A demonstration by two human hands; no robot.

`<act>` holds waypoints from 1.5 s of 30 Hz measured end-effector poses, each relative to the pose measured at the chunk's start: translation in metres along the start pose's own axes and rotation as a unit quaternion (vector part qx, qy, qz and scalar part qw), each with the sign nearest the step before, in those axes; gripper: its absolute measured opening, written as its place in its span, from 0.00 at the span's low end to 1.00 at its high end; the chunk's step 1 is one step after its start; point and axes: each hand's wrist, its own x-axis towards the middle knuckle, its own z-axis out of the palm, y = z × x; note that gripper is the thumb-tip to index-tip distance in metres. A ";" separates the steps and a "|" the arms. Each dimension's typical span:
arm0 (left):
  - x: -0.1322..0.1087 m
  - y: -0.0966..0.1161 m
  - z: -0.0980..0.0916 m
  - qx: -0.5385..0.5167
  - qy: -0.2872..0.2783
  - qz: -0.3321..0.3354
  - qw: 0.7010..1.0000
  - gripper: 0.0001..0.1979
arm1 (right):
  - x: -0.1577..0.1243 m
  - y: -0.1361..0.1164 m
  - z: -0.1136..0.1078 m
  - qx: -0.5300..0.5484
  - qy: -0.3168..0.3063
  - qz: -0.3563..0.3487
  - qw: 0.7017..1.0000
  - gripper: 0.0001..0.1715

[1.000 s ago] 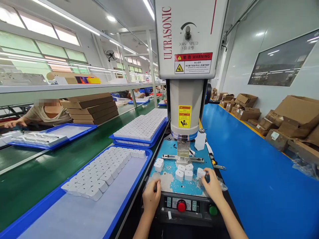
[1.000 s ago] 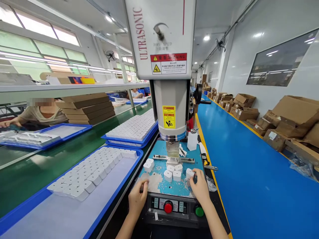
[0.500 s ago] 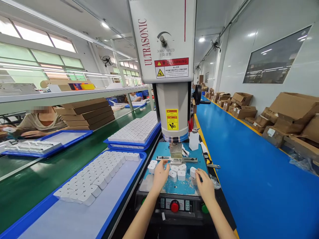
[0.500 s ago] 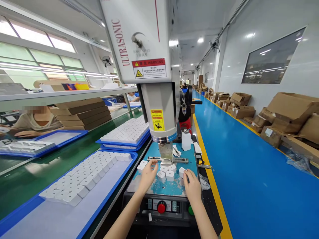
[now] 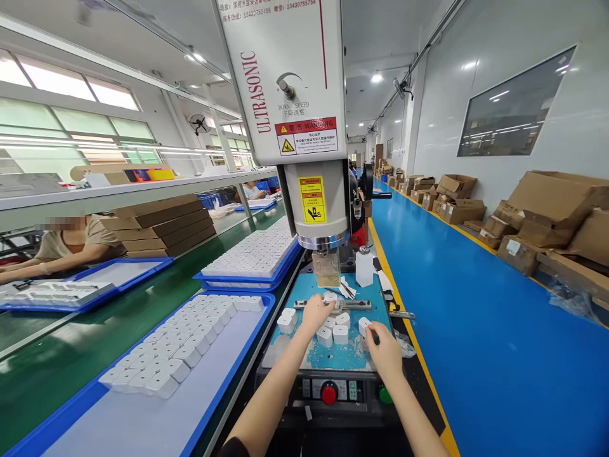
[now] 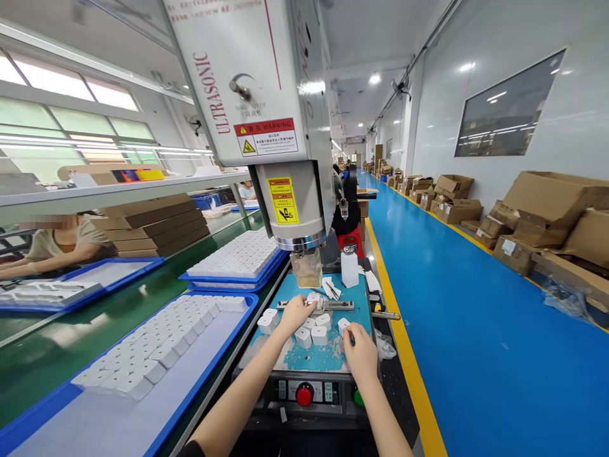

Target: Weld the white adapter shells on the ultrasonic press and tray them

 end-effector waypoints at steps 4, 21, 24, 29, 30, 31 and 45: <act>0.008 0.017 0.007 0.066 -0.007 -0.018 0.998 0.23 | -0.002 0.003 0.007 -0.048 -0.006 -0.038 0.998 0.12; -0.019 0.025 -0.042 -0.001 0.063 -0.090 0.994 0.16 | -0.004 0.012 0.013 -0.032 -0.028 -0.041 0.998 0.17; -0.059 0.012 -0.053 -0.010 0.088 -0.094 0.992 0.13 | -0.005 0.016 0.011 0.040 -0.037 0.009 0.998 0.17; -0.118 -0.028 -0.066 -0.018 0.126 -0.129 0.983 0.13 | 0.020 0.026 0.007 0.149 -0.069 0.083 0.983 0.15; -0.123 -0.036 -0.068 0.004 0.124 -0.137 0.983 0.13 | 0.031 0.027 0.009 0.151 -0.077 0.078 0.982 0.15; -0.126 -0.043 -0.068 0.029 0.119 -0.140 0.983 0.13 | 0.043 0.025 0.012 0.155 -0.088 0.071 0.981 0.15; -0.112 -0.109 -0.025 0.083 0.200 -0.051 0.975 0.24 | 0.116 -0.001 0.063 0.157 -0.205 -0.022 0.966 0.10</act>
